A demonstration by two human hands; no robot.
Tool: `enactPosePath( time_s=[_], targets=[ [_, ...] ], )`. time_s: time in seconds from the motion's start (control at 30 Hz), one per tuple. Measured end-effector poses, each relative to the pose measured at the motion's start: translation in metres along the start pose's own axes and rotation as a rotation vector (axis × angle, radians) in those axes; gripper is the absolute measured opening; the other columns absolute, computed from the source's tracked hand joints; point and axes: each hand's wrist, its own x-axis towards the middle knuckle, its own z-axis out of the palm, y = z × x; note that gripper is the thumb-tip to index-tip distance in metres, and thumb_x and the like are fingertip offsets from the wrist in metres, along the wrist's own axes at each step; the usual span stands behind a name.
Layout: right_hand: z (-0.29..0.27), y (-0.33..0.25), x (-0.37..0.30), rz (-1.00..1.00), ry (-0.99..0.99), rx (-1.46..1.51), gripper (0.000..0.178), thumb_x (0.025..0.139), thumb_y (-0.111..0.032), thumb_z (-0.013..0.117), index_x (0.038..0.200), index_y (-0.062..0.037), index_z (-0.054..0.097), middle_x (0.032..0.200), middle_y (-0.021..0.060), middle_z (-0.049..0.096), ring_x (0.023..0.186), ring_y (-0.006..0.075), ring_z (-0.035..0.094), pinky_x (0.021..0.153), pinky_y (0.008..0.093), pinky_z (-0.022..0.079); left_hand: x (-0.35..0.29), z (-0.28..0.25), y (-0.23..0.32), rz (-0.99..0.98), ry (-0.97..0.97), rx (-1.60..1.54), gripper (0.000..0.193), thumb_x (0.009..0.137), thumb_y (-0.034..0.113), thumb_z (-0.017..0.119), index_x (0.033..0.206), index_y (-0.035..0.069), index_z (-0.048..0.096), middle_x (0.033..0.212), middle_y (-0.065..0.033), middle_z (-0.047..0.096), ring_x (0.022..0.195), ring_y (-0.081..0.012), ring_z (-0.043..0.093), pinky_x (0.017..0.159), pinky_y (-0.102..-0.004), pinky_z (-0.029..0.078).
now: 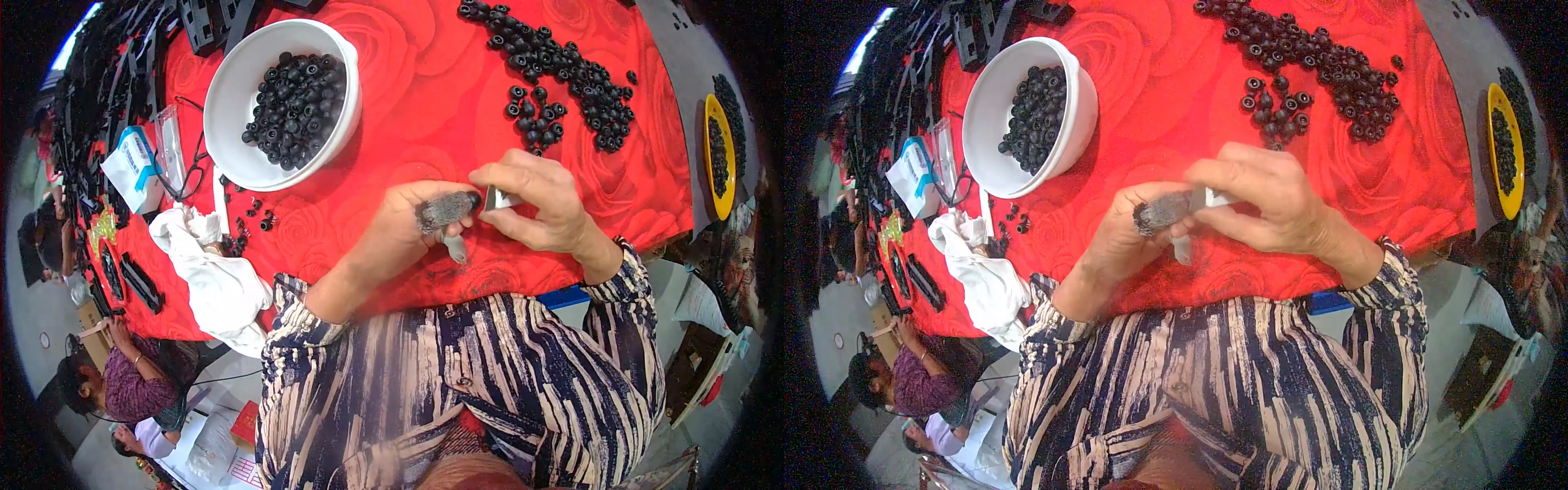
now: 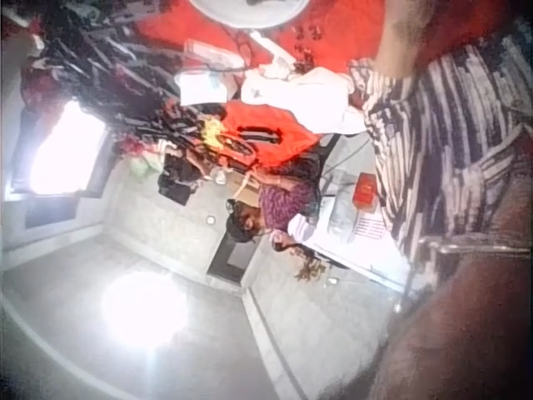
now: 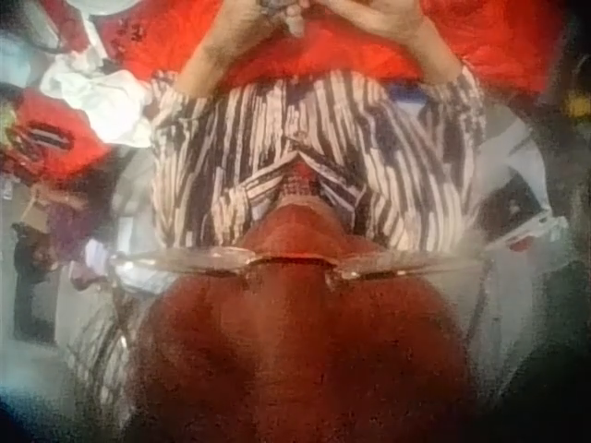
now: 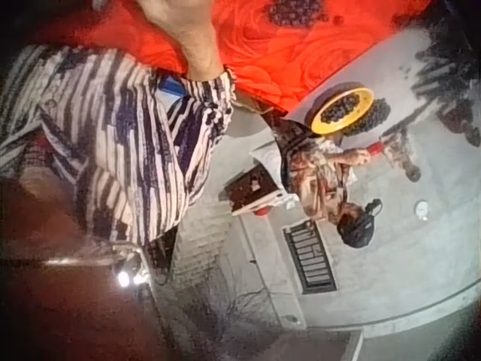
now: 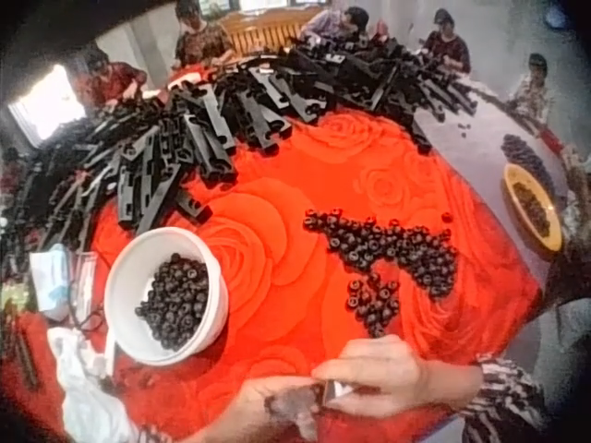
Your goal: The person trims and scrapes small black plastic parts using a small blade by hand.
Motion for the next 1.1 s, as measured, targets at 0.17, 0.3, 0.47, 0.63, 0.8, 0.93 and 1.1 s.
enactPosePath(
  time_s=[0.17,0.3,0.47,0.63,0.8,0.93,1.1],
  targets=[
    [0.005,0.0,-0.003,-0.157,-0.007,-0.17,0.036,0.059,-0.005,0.067,0.093,0.0025,0.058,0.065,0.0085,0.048,0.054,0.0242,0.051,0.046,0.033,0.04,0.003,0.001,-0.003,-0.092,-0.123,-0.283,0.025,0.087,0.012,0.055,0.105,-0.005,0.057,0.082,-0.0046,0.06,0.068,-0.0066,0.054,0.063,-0.0189,0.046],
    [0.01,-0.001,-0.004,-0.209,0.046,-0.222,0.033,0.062,-0.005,0.07,0.092,0.0033,0.059,0.062,0.0076,0.049,0.05,0.0218,0.049,0.044,0.0321,0.038,0.003,0.002,-0.005,-0.082,-0.128,-0.301,0.025,0.087,0.011,0.055,0.106,-0.005,0.057,0.083,-0.0039,0.06,0.068,-0.0062,0.054,0.064,-0.0189,0.046],
    [0.01,-0.001,-0.007,-0.235,0.049,-0.286,0.029,0.065,-0.001,0.072,0.091,0.0036,0.059,0.06,0.0074,0.049,0.047,0.0212,0.047,0.042,0.0321,0.036,0.004,0.002,-0.007,-0.048,-0.092,-0.294,0.023,0.083,0.012,0.059,0.1,-0.002,0.058,0.077,-0.0064,0.063,0.066,-0.0144,0.062,0.058,-0.0262,0.051],
    [0.002,-0.003,-0.003,-0.152,-0.029,-0.17,0.025,0.071,-0.004,0.064,0.094,0.0028,0.056,0.066,0.0089,0.05,0.052,0.0216,0.048,0.045,0.0328,0.037,0.0,0.002,-0.009,0.063,-0.011,-0.028,0.024,0.084,0.005,0.057,0.107,-0.002,0.058,0.084,-0.0055,0.061,0.069,-0.0101,0.057,0.06,-0.0229,0.049],
    [-0.005,-0.001,-0.001,0.158,-0.056,0.064,0.025,0.079,-0.011,0.052,0.099,0.0043,0.051,0.075,0.0106,0.05,0.063,0.0198,0.049,0.056,0.0318,0.039,-0.001,0.004,0.0,0.132,0.013,-0.036,0.023,0.086,0.002,0.052,0.108,-0.002,0.059,0.088,-0.0047,0.06,0.071,-0.0072,0.053,0.06,-0.0174,0.044],
    [-0.003,0.002,-0.001,0.233,-0.062,0.065,0.019,0.083,-0.006,0.048,0.099,0.0043,0.052,0.076,0.0095,0.048,0.064,0.019,0.048,0.058,0.0298,0.038,-0.001,-0.001,0.001,0.102,0.011,-0.039,0.022,0.087,0.003,0.051,0.106,-0.001,0.06,0.086,-0.0044,0.06,0.071,-0.0078,0.053,0.063,-0.0183,0.044],
    [-0.001,0.004,0.0,0.191,-0.087,0.007,0.014,0.082,-0.002,0.052,0.095,0.0034,0.054,0.074,0.0094,0.049,0.062,0.0197,0.048,0.056,0.0293,0.037,-0.001,-0.002,0.001,0.115,0.0,-0.003,0.021,0.086,0.003,0.052,0.105,-0.001,0.061,0.086,-0.0041,0.06,0.072,-0.0075,0.053,0.064,-0.0195,0.044]
  ],
)
